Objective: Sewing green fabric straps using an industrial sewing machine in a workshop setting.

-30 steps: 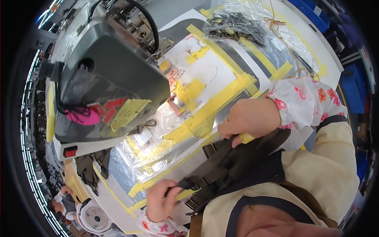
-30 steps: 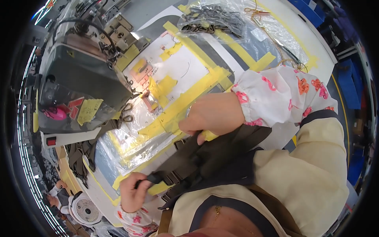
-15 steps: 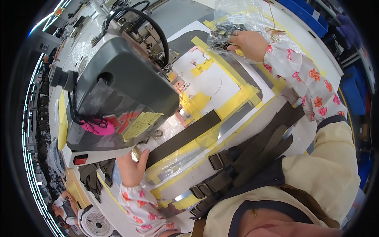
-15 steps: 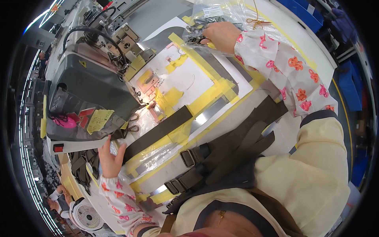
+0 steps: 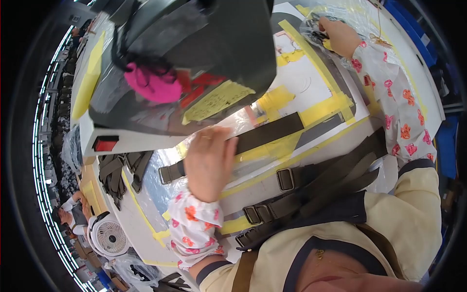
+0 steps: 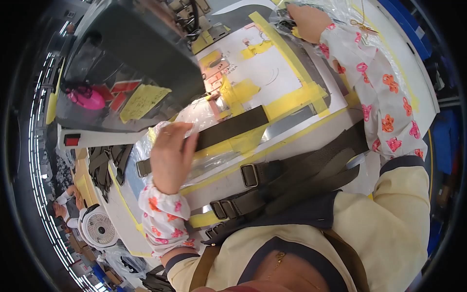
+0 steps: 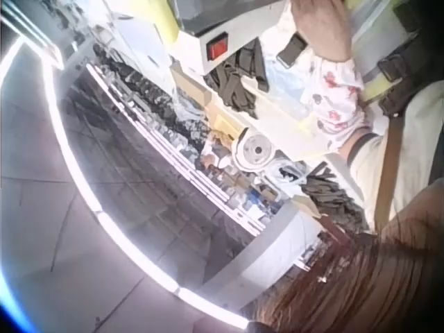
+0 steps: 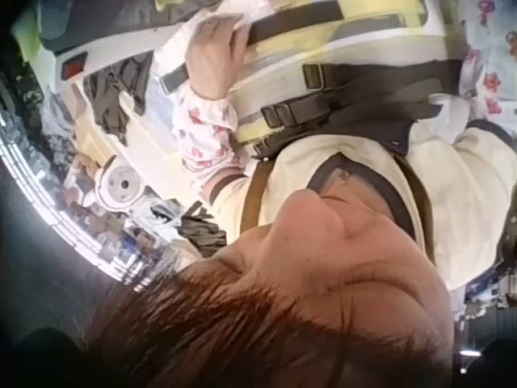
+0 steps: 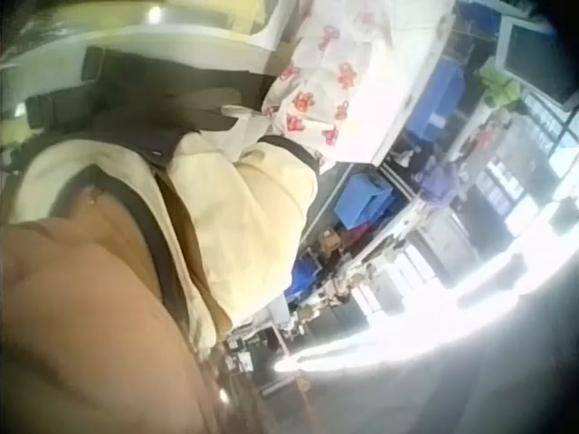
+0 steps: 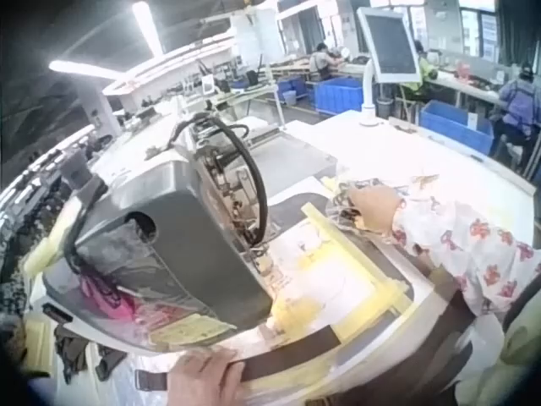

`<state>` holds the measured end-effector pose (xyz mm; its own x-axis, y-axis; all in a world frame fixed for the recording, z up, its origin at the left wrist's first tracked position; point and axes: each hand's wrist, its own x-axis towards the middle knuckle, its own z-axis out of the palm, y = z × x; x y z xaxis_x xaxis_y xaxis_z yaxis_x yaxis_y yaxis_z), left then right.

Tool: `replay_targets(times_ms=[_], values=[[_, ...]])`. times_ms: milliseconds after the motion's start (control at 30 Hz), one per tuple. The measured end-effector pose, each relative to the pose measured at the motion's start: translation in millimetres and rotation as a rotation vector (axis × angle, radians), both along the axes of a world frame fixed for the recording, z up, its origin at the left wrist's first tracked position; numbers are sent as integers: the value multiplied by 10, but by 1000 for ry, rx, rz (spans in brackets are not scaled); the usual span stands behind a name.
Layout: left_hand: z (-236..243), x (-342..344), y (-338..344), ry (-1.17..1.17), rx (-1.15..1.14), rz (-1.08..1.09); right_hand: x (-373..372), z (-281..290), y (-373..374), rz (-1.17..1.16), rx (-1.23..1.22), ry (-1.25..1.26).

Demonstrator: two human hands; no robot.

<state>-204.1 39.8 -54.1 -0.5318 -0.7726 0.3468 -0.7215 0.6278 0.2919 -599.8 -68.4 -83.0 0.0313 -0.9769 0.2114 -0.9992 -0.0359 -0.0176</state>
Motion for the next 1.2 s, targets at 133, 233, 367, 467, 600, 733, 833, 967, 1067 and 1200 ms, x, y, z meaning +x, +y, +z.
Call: replay_targets(times_ms=[133,233,367,467,600,733,833,967,1067,1200], values=[[-122,-387,162,57,24,-132,390,263,176,61,35,8],[-233,-559,112,22,13,-104,400,434,387,275,-45,64],[-235,-512,81,103,131,-38,955,682,747,530,342,-743],[-255,-512,104,112,76,-12,1310,487,752,627,421,-843],[-311,-408,91,179,225,-54,1491,290,793,577,435,-1188],[-234,-245,-13,552,503,-19,1434,191,856,648,381,-1160],[-159,-236,-13,714,672,22,1513,207,922,757,366,-1160],[-153,-216,-32,562,707,-2,1542,227,980,852,380,-1065],[-150,-231,-47,495,743,-57,1594,208,1048,993,326,-990],[-130,-340,11,587,654,-98,1728,218,1136,1173,133,-807]])
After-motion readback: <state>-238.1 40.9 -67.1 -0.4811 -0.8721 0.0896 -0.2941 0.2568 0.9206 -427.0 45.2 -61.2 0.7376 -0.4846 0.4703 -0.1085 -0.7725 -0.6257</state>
